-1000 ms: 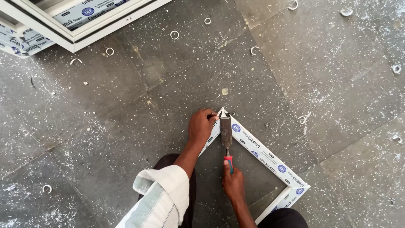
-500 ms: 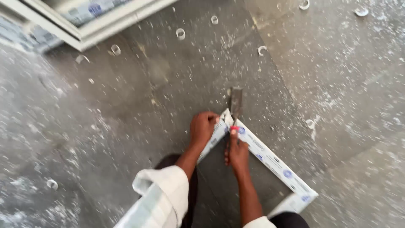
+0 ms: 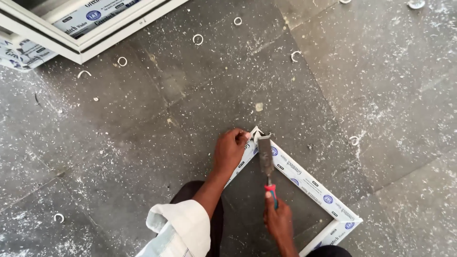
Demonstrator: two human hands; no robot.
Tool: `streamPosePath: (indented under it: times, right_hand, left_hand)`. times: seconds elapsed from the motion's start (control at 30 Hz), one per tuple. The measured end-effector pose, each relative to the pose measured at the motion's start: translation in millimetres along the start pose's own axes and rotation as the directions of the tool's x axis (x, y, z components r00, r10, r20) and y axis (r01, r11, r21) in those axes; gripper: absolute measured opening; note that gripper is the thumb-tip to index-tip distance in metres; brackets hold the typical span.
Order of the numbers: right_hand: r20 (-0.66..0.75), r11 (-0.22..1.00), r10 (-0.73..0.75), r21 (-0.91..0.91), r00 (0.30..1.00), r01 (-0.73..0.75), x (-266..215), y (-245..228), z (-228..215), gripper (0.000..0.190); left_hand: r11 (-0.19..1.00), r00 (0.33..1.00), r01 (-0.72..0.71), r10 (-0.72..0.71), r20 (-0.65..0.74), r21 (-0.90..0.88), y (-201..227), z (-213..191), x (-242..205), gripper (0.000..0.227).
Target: The recorder uses a chisel to clean the joint of a uPVC window frame on the floor.
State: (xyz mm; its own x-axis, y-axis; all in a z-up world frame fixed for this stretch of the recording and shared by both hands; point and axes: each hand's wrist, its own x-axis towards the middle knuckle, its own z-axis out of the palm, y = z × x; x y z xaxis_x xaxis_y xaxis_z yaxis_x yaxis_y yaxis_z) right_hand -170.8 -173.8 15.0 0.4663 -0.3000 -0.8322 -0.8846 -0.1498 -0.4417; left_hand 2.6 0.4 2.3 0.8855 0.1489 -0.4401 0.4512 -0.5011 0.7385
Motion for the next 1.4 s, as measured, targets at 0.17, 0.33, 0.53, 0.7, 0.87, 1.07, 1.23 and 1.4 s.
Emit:
streamPosePath:
  times: [0.17,0.33,0.53,0.7,0.87,1.07,1.23,1.4]
  right_hand:
    - [0.026,1.0,-0.009,-0.015,1.0,0.009,-9.2,-0.5,12.8,0.053]
    - [0.0,0.998,-0.032,-0.052,0.999,0.032,-3.7,1.0,16.6,0.056]
    - [0.011,0.998,-0.058,-0.036,0.998,0.058,-0.5,1.7,24.6,0.059]
    - [-0.003,0.991,-0.046,-0.123,0.999,0.045,2.9,-3.6,26.5,0.062]
    - [0.019,0.992,-0.111,-0.057,0.994,0.112,17.6,-15.8,36.7,0.064]
    - [0.072,0.989,-0.147,-0.02,0.986,0.149,36.0,-68.1,36.9,0.066]
    - [-0.054,0.983,-0.129,0.125,0.99,0.135,13.7,-87.7,8.8,0.057]
    - [-0.069,0.991,-0.112,0.063,0.991,0.116,-5.4,-46.6,-15.7,0.054]
  left_hand:
    - [0.996,0.997,-0.082,0.082,-0.006,-0.037,-8.4,10.7,-10.7,0.046]
    - [0.99,0.99,-0.131,0.133,-0.045,0.042,-8.9,17.5,-15.3,0.064]
    - [0.993,0.995,-0.072,0.077,-0.059,0.089,-4.8,20.4,-18.3,0.057]
    - [0.995,0.994,-0.075,0.08,-0.075,0.068,-2.1,20.5,-19.7,0.052]
    - [0.997,0.983,-0.073,0.076,-0.165,0.022,-5.9,26.7,-11.8,0.032]
    - [0.985,0.988,0.054,-0.029,-0.15,0.165,0.1,25.2,2.7,0.043]
    - [0.999,0.995,0.03,-0.028,-0.091,0.013,-13.3,15.6,11.1,0.032]
    - [0.998,0.999,0.04,-0.04,0.002,-0.056,2.6,3.6,8.3,0.023]
